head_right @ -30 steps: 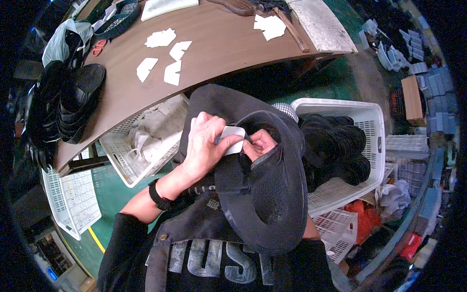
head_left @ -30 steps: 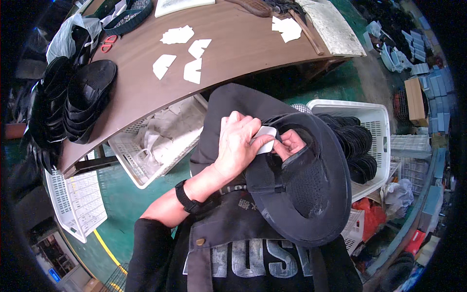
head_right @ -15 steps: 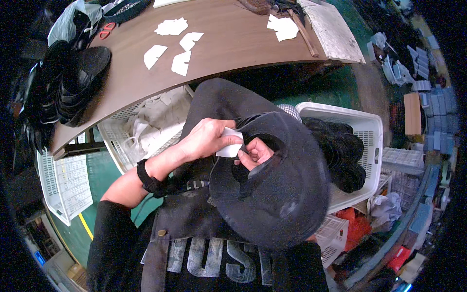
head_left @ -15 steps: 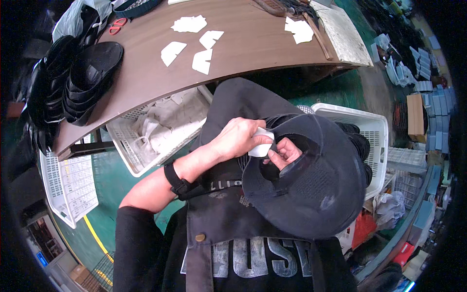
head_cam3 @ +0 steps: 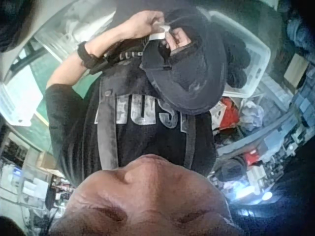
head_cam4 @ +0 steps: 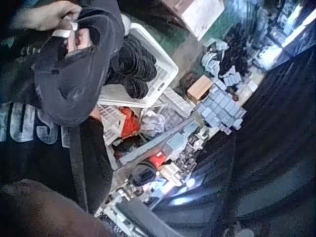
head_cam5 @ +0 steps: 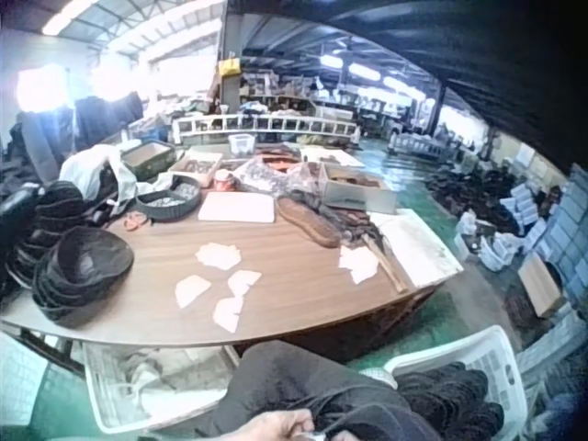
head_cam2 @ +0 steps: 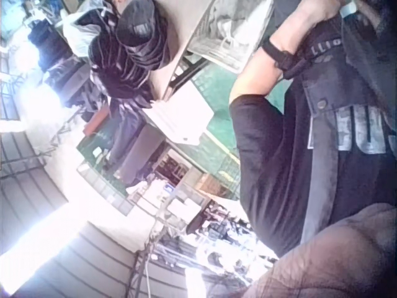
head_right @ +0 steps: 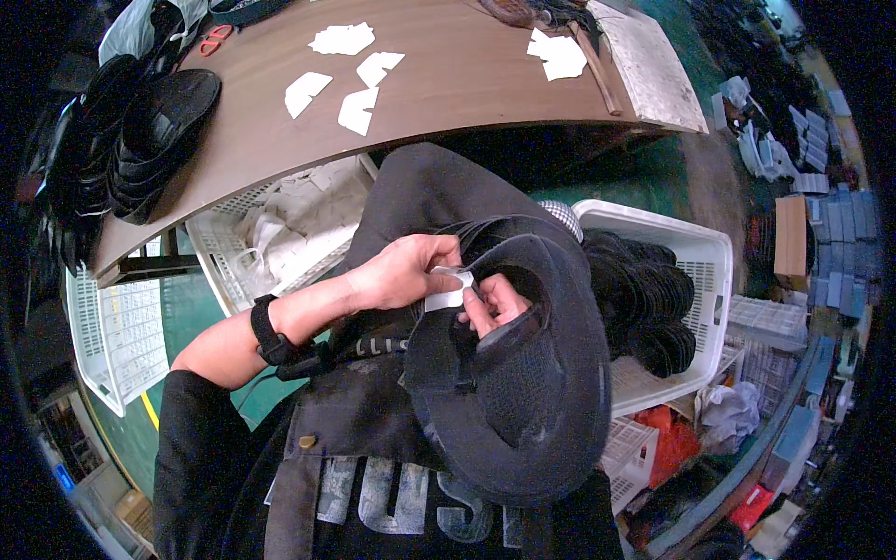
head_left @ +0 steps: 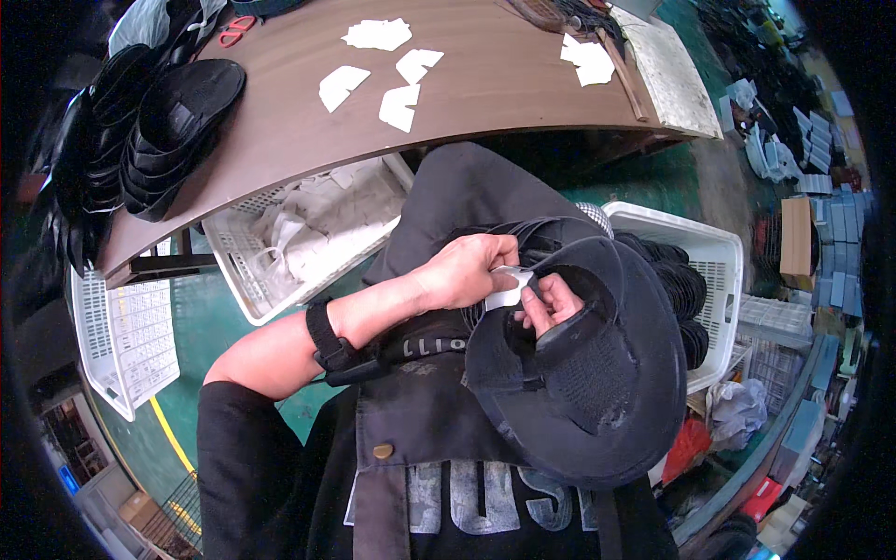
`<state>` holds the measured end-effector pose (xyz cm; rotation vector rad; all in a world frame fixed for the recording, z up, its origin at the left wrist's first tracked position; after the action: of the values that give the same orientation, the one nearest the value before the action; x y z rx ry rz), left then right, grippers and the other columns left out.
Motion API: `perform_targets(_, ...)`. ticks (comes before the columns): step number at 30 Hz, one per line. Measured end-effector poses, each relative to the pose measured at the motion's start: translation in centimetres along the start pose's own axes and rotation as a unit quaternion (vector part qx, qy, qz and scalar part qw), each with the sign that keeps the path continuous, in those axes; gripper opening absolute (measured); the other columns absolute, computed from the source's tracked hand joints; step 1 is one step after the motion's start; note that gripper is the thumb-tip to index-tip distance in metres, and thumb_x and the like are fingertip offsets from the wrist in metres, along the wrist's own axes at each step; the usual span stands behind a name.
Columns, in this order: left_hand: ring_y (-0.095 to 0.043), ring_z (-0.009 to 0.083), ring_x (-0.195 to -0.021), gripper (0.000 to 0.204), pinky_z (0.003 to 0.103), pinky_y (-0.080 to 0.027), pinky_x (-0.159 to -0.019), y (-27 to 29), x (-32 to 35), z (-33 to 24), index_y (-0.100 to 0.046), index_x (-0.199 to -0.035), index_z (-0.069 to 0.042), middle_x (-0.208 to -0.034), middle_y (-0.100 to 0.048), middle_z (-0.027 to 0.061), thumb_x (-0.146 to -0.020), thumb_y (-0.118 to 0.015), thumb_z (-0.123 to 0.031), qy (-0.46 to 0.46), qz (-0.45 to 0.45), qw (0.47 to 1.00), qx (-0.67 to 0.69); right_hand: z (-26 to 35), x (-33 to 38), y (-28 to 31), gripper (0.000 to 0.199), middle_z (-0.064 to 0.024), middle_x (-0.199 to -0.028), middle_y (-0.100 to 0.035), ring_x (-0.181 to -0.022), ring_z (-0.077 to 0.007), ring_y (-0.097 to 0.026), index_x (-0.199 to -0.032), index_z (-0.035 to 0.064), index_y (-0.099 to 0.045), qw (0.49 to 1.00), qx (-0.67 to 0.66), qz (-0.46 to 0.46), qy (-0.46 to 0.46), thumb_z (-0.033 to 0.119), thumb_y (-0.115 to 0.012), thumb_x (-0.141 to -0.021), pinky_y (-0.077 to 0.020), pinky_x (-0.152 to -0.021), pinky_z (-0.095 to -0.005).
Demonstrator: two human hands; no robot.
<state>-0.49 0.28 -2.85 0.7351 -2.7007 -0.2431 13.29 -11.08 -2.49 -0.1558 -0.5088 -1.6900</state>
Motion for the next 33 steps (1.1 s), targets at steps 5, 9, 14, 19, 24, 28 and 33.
perform_targets(5,-0.060,0.0301,-0.077,0.019,0.039,-0.046,-0.068,0.6,-0.6,-1.1,-0.053,-0.090,-0.003,-0.077,-0.060,0.0147,-0.077,-0.066,-0.011,-0.052,0.055,0.987,-0.144,-1.0,0.4,-0.3,0.013,-0.0035,-0.069,-0.058,-0.059,-0.0080,-0.055,-0.085,0.0033,-0.048,0.998,-0.043,0.015,0.039,0.012,-0.055,-0.091,-0.0450,-0.054,-0.0230)
perform_targets(9,-0.061,0.0378,-0.087,0.024,0.044,-0.046,-0.071,-0.4,-1.1,-2.4,-0.055,-0.093,-0.002,-0.080,-0.063,0.0198,-0.075,-0.066,-0.013,-0.077,0.057,0.967,-0.234,-1.6,0.3,-0.3,0.012,-0.0027,-0.069,-0.057,-0.056,-0.0074,-0.054,-0.084,0.0047,-0.047,0.992,-0.104,-0.017,0.070,0.010,-0.054,-0.091,-0.0446,-0.052,-0.0223)
perform_targets(14,-0.063,0.0344,-0.080,0.022,0.040,-0.047,-0.068,0.0,-1.0,-1.1,-0.061,-0.090,-0.002,-0.079,-0.063,0.0191,-0.081,-0.066,-0.021,-0.058,0.047,0.992,-0.098,-1.8,0.6,0.6,0.010,-0.0029,-0.072,-0.058,-0.058,-0.0077,-0.054,-0.087,0.0045,-0.048,0.988,-0.147,-0.014,0.036,0.011,-0.055,-0.091,-0.0464,-0.055,-0.0229)
perform_targets(19,-0.063,0.0328,-0.078,0.023,0.040,-0.047,-0.068,0.0,-1.3,-1.9,-0.065,-0.085,-0.001,-0.077,-0.063,0.0197,-0.082,-0.065,-0.024,-0.012,0.030,0.994,-0.104,-1.6,0.8,1.0,0.011,-0.0021,-0.075,-0.058,-0.062,-0.0069,-0.054,-0.088,0.0051,-0.047,0.991,-0.125,0.004,0.056,0.012,-0.055,-0.091,-0.0474,-0.057,-0.0231)
perform_targets(24,-0.062,0.0352,-0.076,0.027,0.041,-0.048,-0.068,-0.8,-1.7,-1.8,-0.064,-0.077,-0.002,-0.073,-0.062,0.0206,-0.076,-0.068,-0.028,-0.020,-0.011,0.983,-0.181,-1.7,0.8,0.4,0.011,-0.0018,-0.074,-0.058,-0.062,-0.0061,-0.054,-0.086,0.0054,-0.046,0.993,-0.091,0.005,0.079,0.009,-0.056,-0.090,-0.0479,-0.057,-0.0233)
perform_targets(28,-0.063,0.0357,-0.076,0.025,0.043,-0.049,-0.068,-1.7,-2.1,-2.1,-0.064,-0.076,-0.003,-0.072,-0.062,0.0201,-0.075,-0.068,-0.028,-0.055,-0.032,0.966,-0.249,-2.4,0.8,0.3,0.014,-0.0053,-0.069,-0.061,-0.059,-0.0083,-0.058,-0.083,0.0019,-0.048,0.993,-0.078,-0.048,0.079,0.008,-0.059,-0.088,-0.0486,-0.053,-0.0231)
perform_targets(33,-0.063,0.0362,-0.077,0.023,0.045,-0.050,-0.069,-1.6,-1.8,-2.1,-0.064,-0.077,-0.004,-0.072,-0.063,0.0190,-0.076,-0.065,-0.027,-0.056,-0.006,0.960,-0.273,-3.2,1.1,0.8,0.012,-0.0045,-0.077,-0.060,-0.062,-0.0069,-0.056,-0.084,0.0037,-0.046,0.992,-0.023,-0.028,0.119,0.005,-0.057,-0.089,-0.0485,-0.055,-0.0230)
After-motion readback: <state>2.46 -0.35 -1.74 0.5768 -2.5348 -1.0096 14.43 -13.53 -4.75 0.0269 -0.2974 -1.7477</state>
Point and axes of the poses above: each hand's wrist, its own x-axis away from the middle knuckle, its own y-axis out of the back of the hand, z = x × y, the point moved 2 cm from there along -x, towards the middle knuckle
